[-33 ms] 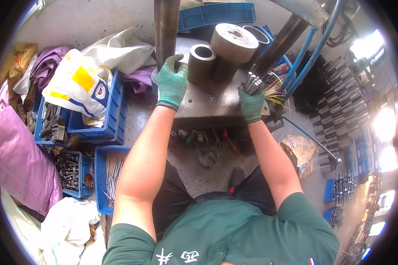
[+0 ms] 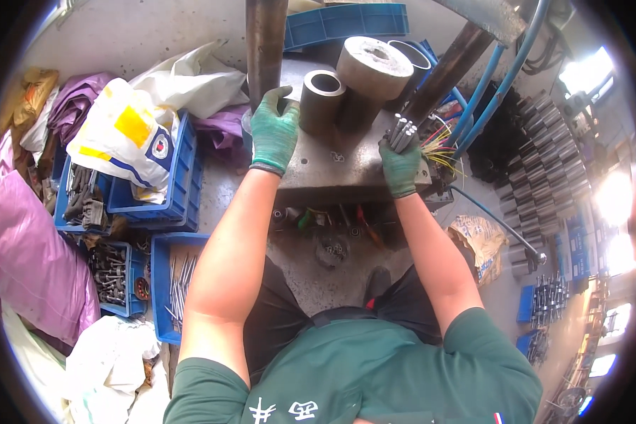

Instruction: The person installs retaining rings onto metal rods using pliers, retrieves more rods from a container, and places assembled rods onto the workstation.

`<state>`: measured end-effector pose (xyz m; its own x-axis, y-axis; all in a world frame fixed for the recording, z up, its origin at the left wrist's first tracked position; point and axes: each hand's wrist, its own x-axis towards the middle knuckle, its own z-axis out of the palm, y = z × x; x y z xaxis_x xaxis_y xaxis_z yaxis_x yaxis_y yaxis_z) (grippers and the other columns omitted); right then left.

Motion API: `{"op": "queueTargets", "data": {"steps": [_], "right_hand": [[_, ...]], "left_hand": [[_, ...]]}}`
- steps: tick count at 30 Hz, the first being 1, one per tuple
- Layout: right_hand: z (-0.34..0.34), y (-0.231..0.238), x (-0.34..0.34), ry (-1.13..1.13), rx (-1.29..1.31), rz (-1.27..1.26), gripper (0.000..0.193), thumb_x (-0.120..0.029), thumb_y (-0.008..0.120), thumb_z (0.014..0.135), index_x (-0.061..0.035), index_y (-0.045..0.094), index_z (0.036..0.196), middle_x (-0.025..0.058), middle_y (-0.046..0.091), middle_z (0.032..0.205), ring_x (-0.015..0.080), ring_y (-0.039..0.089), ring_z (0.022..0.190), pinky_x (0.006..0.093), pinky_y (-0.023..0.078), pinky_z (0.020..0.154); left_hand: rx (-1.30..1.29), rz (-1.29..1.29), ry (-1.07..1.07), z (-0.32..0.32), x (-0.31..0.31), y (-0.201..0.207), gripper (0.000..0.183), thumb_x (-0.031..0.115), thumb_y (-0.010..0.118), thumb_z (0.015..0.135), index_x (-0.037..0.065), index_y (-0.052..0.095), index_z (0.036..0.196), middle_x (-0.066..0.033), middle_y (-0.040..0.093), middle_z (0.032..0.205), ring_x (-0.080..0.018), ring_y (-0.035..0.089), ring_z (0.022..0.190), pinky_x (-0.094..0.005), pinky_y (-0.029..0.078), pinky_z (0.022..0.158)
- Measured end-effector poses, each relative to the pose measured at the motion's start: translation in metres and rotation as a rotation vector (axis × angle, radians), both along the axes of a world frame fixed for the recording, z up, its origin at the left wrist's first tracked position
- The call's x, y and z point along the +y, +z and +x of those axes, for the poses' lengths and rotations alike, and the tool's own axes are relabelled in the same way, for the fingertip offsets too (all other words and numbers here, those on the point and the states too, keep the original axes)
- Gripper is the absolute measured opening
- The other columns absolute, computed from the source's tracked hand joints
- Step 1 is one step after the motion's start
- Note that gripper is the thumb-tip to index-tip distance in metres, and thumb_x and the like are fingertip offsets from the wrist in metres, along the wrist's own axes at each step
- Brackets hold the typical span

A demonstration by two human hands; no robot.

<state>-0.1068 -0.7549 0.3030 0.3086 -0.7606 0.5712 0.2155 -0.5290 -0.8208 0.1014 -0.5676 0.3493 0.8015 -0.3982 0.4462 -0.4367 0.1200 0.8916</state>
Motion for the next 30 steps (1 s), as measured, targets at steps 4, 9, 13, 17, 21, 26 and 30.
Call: {"op": "queueTargets", "data": {"steps": [4,9,13,17,21,26,30], "right_hand": [[0.000,-0.008,-0.010,0.016,0.063,0.064,0.035,0.001,0.077,0.084,-0.0046,0.059,0.114,0.0007,0.067,0.095,0.0107,0.064,0.082,0.0292,0.055,0.076],[0.000,0.035,-0.008,0.138,0.242,0.693,0.028,-0.003,0.072,0.084,-0.0037,0.059,0.108,0.0068,0.063,0.073,0.0181,0.062,0.056,0.0324,0.053,0.053],[-0.008,0.028,-0.064,0.168,0.678,0.593,0.017,-0.009,0.073,0.081,-0.0028,0.067,0.095,0.0103,0.068,0.076,0.0238,0.066,0.061,0.0383,0.056,0.057],[0.007,0.037,-0.079,0.004,1.004,0.175,0.043,-0.025,0.081,0.077,0.0015,0.069,0.109,0.0180,0.074,0.092,0.0298,0.073,0.079,0.0405,0.061,0.073],[0.026,0.065,-0.059,-0.180,1.296,-0.214,0.059,-0.034,0.082,0.076,0.0019,0.070,0.121,0.0281,0.073,0.119,0.0394,0.071,0.116,0.0434,0.057,0.100],[0.029,0.073,-0.067,-0.125,1.467,-0.423,0.054,-0.038,0.082,0.075,-0.0006,0.074,0.113,0.0243,0.076,0.110,0.0379,0.074,0.103,0.0420,0.058,0.094],[0.027,0.082,-0.061,-0.031,1.513,-0.429,0.055,-0.035,0.078,0.079,-0.0016,0.073,0.123,0.0245,0.074,0.118,0.0358,0.072,0.109,0.0409,0.057,0.097]], "left_hand": [[0.071,-0.006,-0.006,-0.002,-0.004,0.003,0.032,0.004,0.067,0.099,0.000,0.066,0.130,-0.0075,0.071,0.099,-0.0113,0.066,0.081,-0.0265,0.055,0.072],[0.031,0.047,0.064,-0.007,0.008,0.011,0.029,0.007,0.070,0.097,0.003,0.073,0.125,-0.0090,0.076,0.092,-0.0118,0.070,0.078,-0.0276,0.057,0.074],[0.042,0.139,0.059,-0.017,0.004,0.021,0.028,0.017,0.075,0.091,0.011,0.078,0.118,-0.0070,0.076,0.083,-0.0133,0.072,0.078,-0.0322,0.057,0.080],[-0.008,0.228,-0.031,-0.019,0.003,0.021,0.033,0.018,0.072,0.094,0.004,0.071,0.124,-0.0147,0.074,0.091,-0.0232,0.070,0.084,-0.0369,0.055,0.082],[-0.073,0.335,-0.088,-0.015,0.005,0.012,0.037,0.019,0.072,0.093,0.003,0.070,0.126,-0.0232,0.074,0.103,-0.0351,0.073,0.094,-0.0421,0.057,0.088],[-0.265,0.628,-0.255,-0.020,0.000,0.003,0.040,0.022,0.072,0.093,0.004,0.070,0.128,-0.0237,0.073,0.119,-0.0389,0.069,0.109,-0.0433,0.053,0.101],[-0.390,0.724,-0.298,-0.021,-0.004,-0.017,0.035,0.019,0.072,0.090,0.006,0.071,0.122,-0.0232,0.070,0.123,-0.0408,0.066,0.116,-0.0473,0.053,0.102]]}}
